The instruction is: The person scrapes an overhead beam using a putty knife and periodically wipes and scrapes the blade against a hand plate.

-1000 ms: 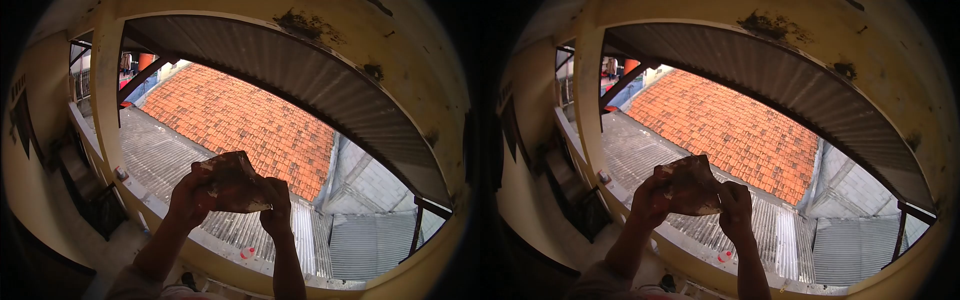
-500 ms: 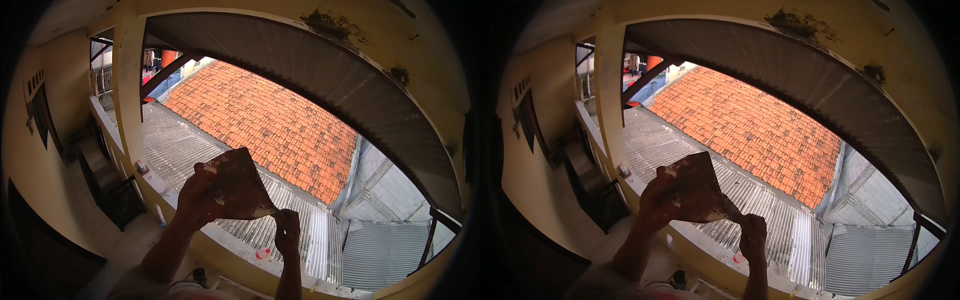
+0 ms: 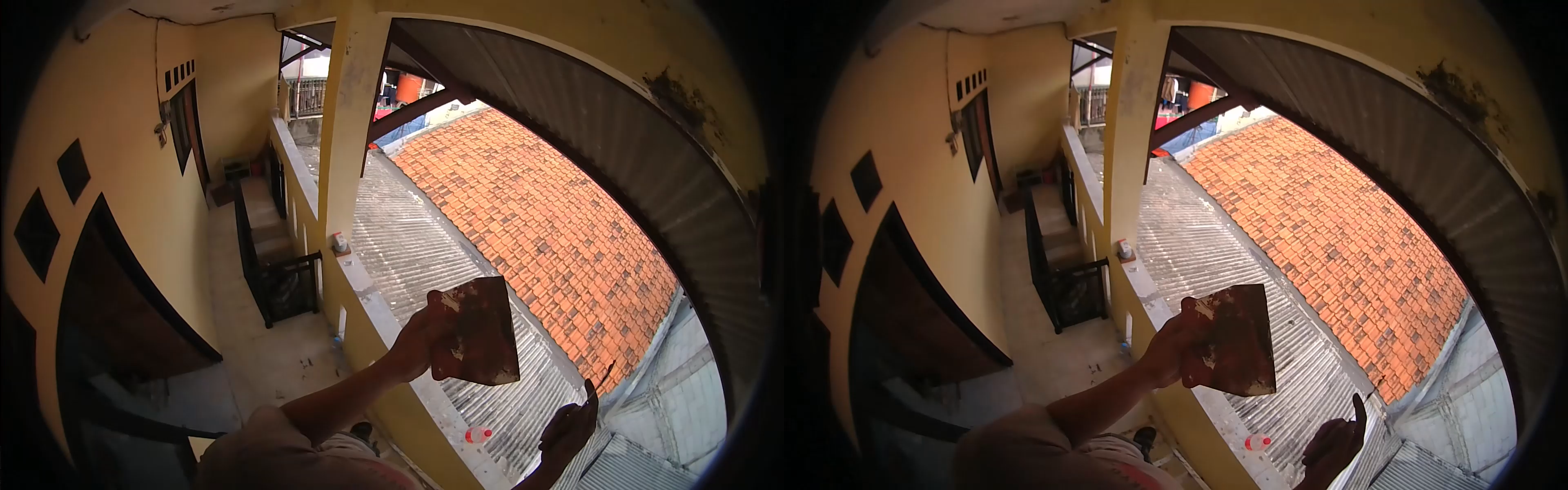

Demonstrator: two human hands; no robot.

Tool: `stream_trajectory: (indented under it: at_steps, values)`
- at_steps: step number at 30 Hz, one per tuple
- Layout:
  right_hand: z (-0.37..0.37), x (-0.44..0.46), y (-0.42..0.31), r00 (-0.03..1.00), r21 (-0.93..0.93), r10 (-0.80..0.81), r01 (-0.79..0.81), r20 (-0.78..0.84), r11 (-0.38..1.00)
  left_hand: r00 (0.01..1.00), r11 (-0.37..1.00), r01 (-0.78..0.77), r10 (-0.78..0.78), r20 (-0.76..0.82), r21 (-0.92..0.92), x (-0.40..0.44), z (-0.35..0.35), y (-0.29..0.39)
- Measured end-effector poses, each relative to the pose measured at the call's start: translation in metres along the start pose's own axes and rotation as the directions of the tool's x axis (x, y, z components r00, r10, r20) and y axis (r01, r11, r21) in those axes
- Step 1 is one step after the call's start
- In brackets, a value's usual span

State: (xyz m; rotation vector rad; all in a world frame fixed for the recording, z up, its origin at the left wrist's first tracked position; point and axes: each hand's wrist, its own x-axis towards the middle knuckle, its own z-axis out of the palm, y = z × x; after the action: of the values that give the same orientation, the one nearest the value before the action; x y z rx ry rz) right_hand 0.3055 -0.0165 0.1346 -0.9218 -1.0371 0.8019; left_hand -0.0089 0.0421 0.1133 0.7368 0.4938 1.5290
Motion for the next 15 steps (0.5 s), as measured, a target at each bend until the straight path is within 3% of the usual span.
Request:
stream_trajectory:
  at_steps: [2,3,5,6,7,8,9,10,13,15]
  values:
    - [-0.001,-0.001,0.005,0.999,-0.086,0.040,-0.041,-0.014,0.995,0.985,0.981,0.170,-0.171,0.002,-0.094,-0.009,0.004,0.001]
    - [0.003,-0.002,0.005,0.998,-0.116,0.053,-0.054,-0.019,0.992,0.985,0.981,0.169,-0.170,0.003,-0.094,-0.013,0.007,0.003]
    - [0.015,-0.006,0.005,0.987,0.047,-0.037,0.030,0.156,0.998,0.911,0.869,0.406,-0.360,0.202,-0.281,-0.021,0.010,0.004]
    - [0.021,-0.005,0.009,0.992,0.042,-0.047,0.042,0.119,0.998,0.935,0.969,0.175,-0.109,0.339,-0.172,-0.027,0.007,-0.009]
    - [0.025,-0.009,0.011,0.999,-0.009,-0.005,0.005,0.043,1.000,0.881,0.985,-0.096,0.151,0.448,-0.143,-0.033,0.005,-0.020]
    - [0.024,-0.008,0.014,0.990,0.020,-0.060,0.058,0.126,0.998,0.886,0.941,0.162,-0.007,0.463,-0.296,-0.034,0.002,-0.029]
    - [0.023,-0.008,0.017,0.972,0.057,-0.115,0.106,0.203,0.993,0.849,0.811,0.404,-0.159,0.505,-0.423,-0.034,-0.002,-0.038]
    - [0.025,-0.008,0.015,0.976,0.010,-0.107,0.107,0.191,0.994,0.804,0.708,0.532,-0.252,0.538,-0.464,-0.029,-0.004,-0.048]
    - [0.034,-0.012,0.010,0.970,-0.116,-0.169,0.191,0.175,0.975,0.774,0.662,0.580,-0.266,0.574,-0.475,-0.041,0.019,-0.040]
    - [0.019,-0.005,0.043,0.955,-0.228,-0.281,0.295,0.094,0.928,0.791,0.642,0.586,-0.324,0.519,-0.493,-0.047,0.032,-0.032]
